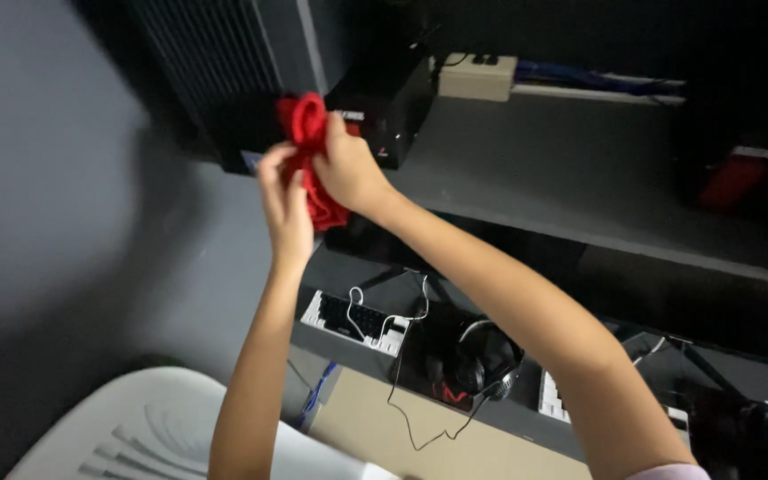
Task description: The person picks up a red cloth and a small black object from a white chair. They then proceed to wipe the exterior surfaces of several black computer towers on a desk using the red cloth. The person cleans the sides, tops, and front panels of the towers.
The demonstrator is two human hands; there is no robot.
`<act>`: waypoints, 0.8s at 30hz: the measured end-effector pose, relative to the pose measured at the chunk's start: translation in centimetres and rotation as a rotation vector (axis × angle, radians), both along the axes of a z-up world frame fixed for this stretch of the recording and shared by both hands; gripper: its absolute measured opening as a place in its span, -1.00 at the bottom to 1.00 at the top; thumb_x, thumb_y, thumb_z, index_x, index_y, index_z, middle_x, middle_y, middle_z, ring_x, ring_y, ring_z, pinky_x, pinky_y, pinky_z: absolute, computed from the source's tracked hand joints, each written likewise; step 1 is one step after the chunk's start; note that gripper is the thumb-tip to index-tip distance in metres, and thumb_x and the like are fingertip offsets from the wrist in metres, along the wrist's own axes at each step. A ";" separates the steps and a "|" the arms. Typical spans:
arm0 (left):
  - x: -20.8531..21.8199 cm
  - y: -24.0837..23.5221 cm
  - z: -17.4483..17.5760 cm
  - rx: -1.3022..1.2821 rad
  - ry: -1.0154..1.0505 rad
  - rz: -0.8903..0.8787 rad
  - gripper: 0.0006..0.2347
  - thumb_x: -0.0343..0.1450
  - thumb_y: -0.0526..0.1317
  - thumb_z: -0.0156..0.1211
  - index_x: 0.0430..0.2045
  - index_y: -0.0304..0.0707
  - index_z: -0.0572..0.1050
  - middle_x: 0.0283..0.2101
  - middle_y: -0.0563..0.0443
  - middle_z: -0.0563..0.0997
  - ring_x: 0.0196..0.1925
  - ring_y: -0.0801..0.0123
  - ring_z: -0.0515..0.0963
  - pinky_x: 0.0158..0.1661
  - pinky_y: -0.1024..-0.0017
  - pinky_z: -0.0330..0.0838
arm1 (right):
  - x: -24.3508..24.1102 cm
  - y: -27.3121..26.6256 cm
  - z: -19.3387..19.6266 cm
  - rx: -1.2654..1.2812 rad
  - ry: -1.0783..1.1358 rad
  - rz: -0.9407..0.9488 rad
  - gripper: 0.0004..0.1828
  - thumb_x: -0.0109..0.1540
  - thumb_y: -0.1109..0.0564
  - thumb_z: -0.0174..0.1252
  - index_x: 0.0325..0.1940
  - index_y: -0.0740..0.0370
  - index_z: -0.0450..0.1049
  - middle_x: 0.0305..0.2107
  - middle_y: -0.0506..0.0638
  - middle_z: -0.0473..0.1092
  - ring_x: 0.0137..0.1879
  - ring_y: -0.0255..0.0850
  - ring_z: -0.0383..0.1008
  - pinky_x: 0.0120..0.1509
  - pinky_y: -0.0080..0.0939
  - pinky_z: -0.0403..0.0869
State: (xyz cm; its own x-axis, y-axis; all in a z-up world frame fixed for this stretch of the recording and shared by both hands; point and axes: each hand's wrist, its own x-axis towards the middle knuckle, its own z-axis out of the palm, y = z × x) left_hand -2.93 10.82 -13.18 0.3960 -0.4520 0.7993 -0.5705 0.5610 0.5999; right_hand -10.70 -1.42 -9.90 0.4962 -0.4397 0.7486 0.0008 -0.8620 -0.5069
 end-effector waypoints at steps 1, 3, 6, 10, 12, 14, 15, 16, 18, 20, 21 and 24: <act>0.3 -0.1 0.1 -0.116 -0.071 -0.001 -0.71 0.61 -0.27 -0.04 0.23 -0.34 0.31 0.29 -0.21 0.39 0.38 0.18 0.40 0.43 0.27 0.22 | -0.3 1.0 1.3 -0.007 -0.045 0.018 -0.52 0.20 0.29 0.12 0.16 0.42 0.16 -0.41 0.40 0.50 -0.22 0.30 0.58 -0.15 0.17 0.53; -0.9 1.0 2.4 -0.131 0.030 -0.097 -0.68 0.62 -0.21 -0.02 0.26 -0.33 0.28 0.33 -0.20 0.36 0.41 0.18 0.36 0.45 0.27 0.19 | -3.5 3.3 4.1 -0.036 -0.093 0.060 -0.48 0.21 0.30 0.10 0.23 0.39 0.14 -0.34 0.39 0.50 -0.15 0.29 0.58 -0.08 0.14 0.54; -3.7 2.0 5.1 -0.136 0.257 -0.404 -0.57 0.60 -0.07 0.01 0.34 -0.26 0.18 0.40 -0.15 0.30 0.47 0.19 0.31 0.47 0.24 0.19 | -8.8 5.3 6.1 -0.072 -0.131 0.108 -0.38 0.24 0.32 0.09 0.37 0.33 0.09 -0.18 0.38 0.50 0.02 0.28 0.57 0.08 0.09 0.54; -7.4 0.1 5.7 0.012 0.251 -0.672 -0.41 0.59 0.03 0.09 0.44 -0.33 0.12 0.47 -0.12 0.27 0.52 0.21 0.29 0.50 0.24 0.17 | -15.8 6.5 6.4 -0.228 -0.082 -0.042 -0.30 0.27 0.30 0.16 0.48 0.24 0.09 0.11 0.32 0.43 0.24 0.22 0.49 0.30 0.02 0.51; -11.0 -2.0 5.9 0.022 0.195 -0.713 -0.39 0.57 -0.01 0.19 0.43 -0.33 0.07 0.44 -0.14 0.27 0.50 0.21 0.29 0.48 0.22 0.18 | -18.8 6.3 6.0 -0.297 -0.041 -0.151 -0.28 0.27 0.28 0.19 0.49 0.21 0.12 0.19 0.25 0.40 0.24 0.17 0.46 0.33 0.00 0.50; -14.5 -4.4 5.9 0.024 0.138 -0.758 -0.35 0.55 -0.06 0.30 0.41 -0.32 0.01 0.42 -0.15 0.26 0.48 0.21 0.28 0.46 0.20 0.19 | -22.1 6.3 6.4 -0.369 0.007 -0.260 -0.27 0.27 0.27 0.22 0.50 0.19 0.15 0.28 0.19 0.36 0.25 0.13 0.43 0.36 -0.02 0.49; -16.2 -5.6 5.9 0.063 0.242 -0.816 -0.36 0.52 -0.09 0.29 0.40 -0.31 0.05 0.38 -0.14 0.30 0.44 0.21 0.32 0.41 0.21 0.24 | -23.7 6.4 6.9 -0.416 0.076 -0.360 -0.23 0.22 0.21 0.29 0.49 0.18 0.17 0.34 0.15 0.31 0.24 0.12 0.39 0.34 0.04 0.47; -17.9 -7.1 6.0 0.100 0.344 -0.876 -0.38 0.49 -0.12 0.29 0.38 -0.30 0.09 0.35 -0.13 0.34 0.39 0.22 0.36 0.36 0.21 0.29 | -25.4 6.4 7.6 -0.466 0.145 -0.460 -0.18 0.17 0.15 0.35 0.48 0.17 0.20 0.40 0.12 0.25 0.23 0.12 0.34 0.33 0.11 0.45; -20.8 -9.4 6.6 0.107 0.481 -1.016 -0.42 0.50 -0.12 0.24 0.36 -0.30 0.13 0.31 -0.14 0.37 0.36 0.19 0.39 0.33 0.19 0.32 | -28.6 5.8 8.7 -0.551 0.224 -0.582 -0.12 0.12 0.07 0.42 0.48 0.14 0.20 0.42 0.14 0.18 0.27 0.19 0.27 0.33 0.21 0.42; -23.5 -12.0 7.0 0.121 0.618 -1.146 -0.46 0.50 -0.11 0.19 0.35 -0.29 0.16 0.28 -0.15 0.41 0.32 0.17 0.43 0.30 0.17 0.36 | -31.4 5.0 9.4 -0.632 0.302 -0.696 -0.05 0.07 -0.01 0.49 0.47 0.12 0.21 0.43 0.15 0.11 0.31 0.25 0.20 0.34 0.31 0.39; -24.8 -13.5 7.2 0.134 0.640 -1.228 -0.50 0.52 -0.09 0.13 0.33 -0.31 0.19 0.26 -0.16 0.43 0.31 0.16 0.45 0.30 0.14 0.37 | -32.7 4.4 9.5 -0.681 0.364 -0.772 -0.01 0.03 0.00 0.47 0.49 0.09 0.21 0.45 0.17 0.07 0.35 0.30 0.16 0.36 0.32 0.37; -28.1 -17.4 9.1 0.181 0.664 -1.442 -0.54 0.52 -0.06 0.01 0.30 -0.27 0.24 0.25 -0.15 0.45 0.31 0.19 0.46 0.32 0.11 0.35 | -36.4 1.3 10.3 -0.846 0.501 -0.977 -0.02 0.02 0.08 0.42 0.52 0.07 0.25 0.47 0.21 0.03 0.41 0.34 0.11 0.40 0.30 0.36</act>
State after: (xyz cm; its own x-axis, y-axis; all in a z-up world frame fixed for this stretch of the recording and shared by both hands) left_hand -31.07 -6.59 -4.09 -0.1870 -0.8045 0.5637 0.7277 0.2721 0.6297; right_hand -47.12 -0.16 0.38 0.5452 -0.2673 0.7946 -0.7999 -0.4496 0.3976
